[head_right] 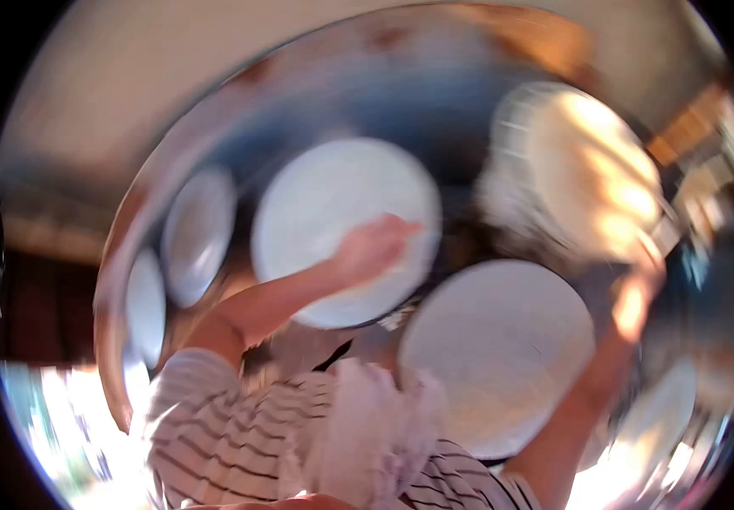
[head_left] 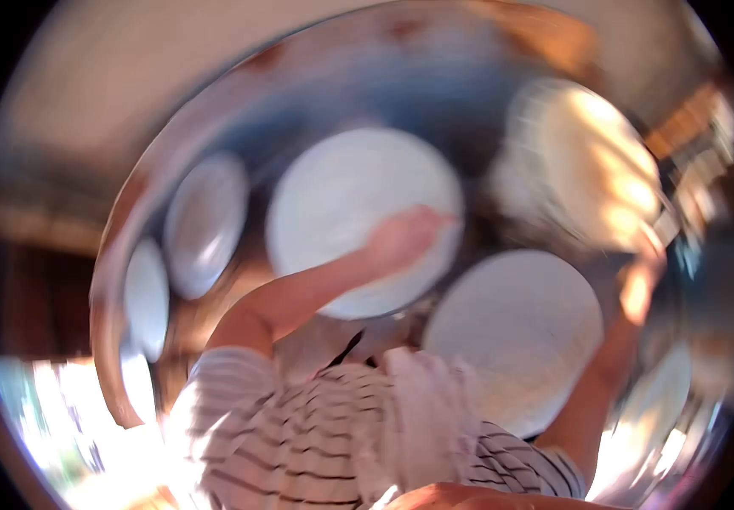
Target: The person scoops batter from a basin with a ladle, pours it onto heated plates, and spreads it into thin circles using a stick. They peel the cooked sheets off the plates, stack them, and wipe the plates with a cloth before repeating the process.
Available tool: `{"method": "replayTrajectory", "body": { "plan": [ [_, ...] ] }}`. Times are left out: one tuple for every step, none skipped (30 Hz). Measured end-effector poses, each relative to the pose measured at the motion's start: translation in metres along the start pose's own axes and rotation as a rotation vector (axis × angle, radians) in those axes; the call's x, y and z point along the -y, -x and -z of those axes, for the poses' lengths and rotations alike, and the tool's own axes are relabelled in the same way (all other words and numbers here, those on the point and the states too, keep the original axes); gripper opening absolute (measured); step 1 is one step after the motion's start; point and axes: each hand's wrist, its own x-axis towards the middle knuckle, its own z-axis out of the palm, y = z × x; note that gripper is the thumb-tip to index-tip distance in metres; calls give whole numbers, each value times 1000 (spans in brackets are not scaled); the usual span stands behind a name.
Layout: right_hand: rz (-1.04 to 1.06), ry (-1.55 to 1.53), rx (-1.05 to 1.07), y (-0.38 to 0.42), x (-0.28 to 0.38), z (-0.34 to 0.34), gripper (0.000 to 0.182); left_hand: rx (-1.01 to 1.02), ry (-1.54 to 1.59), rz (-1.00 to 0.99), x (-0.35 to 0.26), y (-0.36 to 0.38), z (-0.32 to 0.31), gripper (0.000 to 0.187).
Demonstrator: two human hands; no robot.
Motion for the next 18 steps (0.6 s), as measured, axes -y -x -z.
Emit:
{"method": "replayTrajectory", "body": {
  "plan": [
    [176,75,-18,-13,-32,20,28,14,9,27,0,32,9,42],
    [575,315,-67,-50,-109,59,29,4,26,110,-4,74,23,42],
    [459,131,83,-76,-173,112,27,13,66,160,-15,112,32,43],
    [288,42,256,-62,-147,88,26,8,122,318,-26,150,43,44],
    [233,27,274,-14,-121,59,27,34,200,418,-28,184,54,45],
    [178,13,291,37,-92,27,29,12,230,521,-31,222,53,46],
    [-121,158,306,73,-64,-25,25,55,259,644,-35,260,54,48],
    [43,230,436,134,-35,-76,22,63,207,753,-32,302,45,50],
    [-8,210,621,202,10,-131,20,85,179,857,-37,346,39,52],
    [-144,125,665,264,38,-181,17,36,292,1064,-39,389,38,53],
    [-36,117,915,314,45,-221,14,-5,380,1279,-42,434,45,55],
    [-132,189,1173,342,44,-251,20,-113,176,1344,-38,494,25,54],
    [17,166,1344,388,49,-271,17,-194,227,1490,-37,552,23,59],
    [20,223,1376,433,39,-282,15,-247,48,1507,-33,622,6,58],
    [-11,221,1421,476,25,-291,14,-336,-83,1678,-29,687,2,57],
    [-7,267,1484,514,26,-295,13,-488,-45,1885,-31,728,21,56],
    [-99,266,1584,542,21,-294,13,-652,-269,1943,-27,786,8,57],
    [-96,205,1655,575,19,-302,13,-726,-278,2099,-18,827,37,57]
  ]
}}
